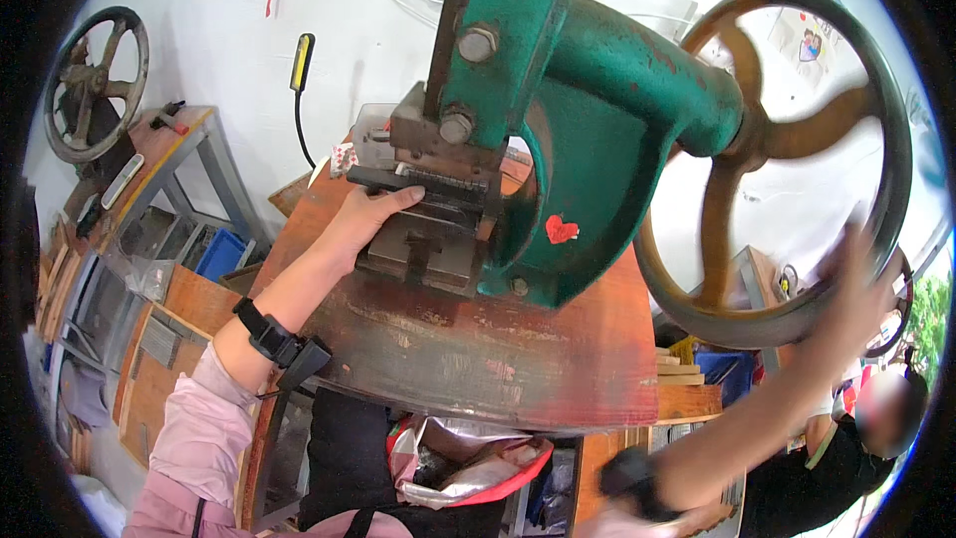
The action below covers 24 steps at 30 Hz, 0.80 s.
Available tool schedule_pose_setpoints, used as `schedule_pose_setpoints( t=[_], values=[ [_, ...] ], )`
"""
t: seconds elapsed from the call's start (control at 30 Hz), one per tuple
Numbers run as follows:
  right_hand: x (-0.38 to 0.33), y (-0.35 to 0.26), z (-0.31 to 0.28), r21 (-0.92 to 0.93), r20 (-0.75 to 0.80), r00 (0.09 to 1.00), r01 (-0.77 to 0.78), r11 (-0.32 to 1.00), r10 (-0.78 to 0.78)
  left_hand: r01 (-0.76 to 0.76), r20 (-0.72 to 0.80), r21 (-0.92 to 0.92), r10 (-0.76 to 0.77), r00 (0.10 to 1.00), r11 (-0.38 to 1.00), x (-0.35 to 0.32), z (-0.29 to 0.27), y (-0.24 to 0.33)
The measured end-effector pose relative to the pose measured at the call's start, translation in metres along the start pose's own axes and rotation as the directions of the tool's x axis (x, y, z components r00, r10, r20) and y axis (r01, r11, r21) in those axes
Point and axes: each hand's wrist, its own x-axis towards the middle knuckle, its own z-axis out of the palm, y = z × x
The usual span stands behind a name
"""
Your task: Operating a manual hand press to stamp or cut small metal pieces.
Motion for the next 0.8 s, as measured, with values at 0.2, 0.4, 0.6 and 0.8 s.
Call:
schedule_pose_setpoints(
  t=[0.2,0.4,0.6,0.8],
  values=[
    [-0.091,0.061,0.025,0.483,-0.048,0.999,0.004,0.876,0.022,0.045,0.022,0.02,-0.045,0.999,0.999,-0.006,0.0,0.011],
    [0.08,0.039,-0.024,0.337,0.388,0.866,0.185,0.923,-0.316,0.076,0.041,-0.032,-0.074,0.996,0.997,-0.011,0.004,0.014],
    [0.1,-0.005,-0.011,0.247,0.346,0.893,0.209,0.946,-0.288,0.121,-0.01,0.018,-0.121,0.993,0.992,-0.012,0.004,0.016],
    [-0.075,0.05,0.03,0.537,-0.083,0.992,0.127,0.834,-0.098,-0.015,0.004,0.044,0.015,1.0,0.999,-0.011,0.003,0.008]
  ],
)
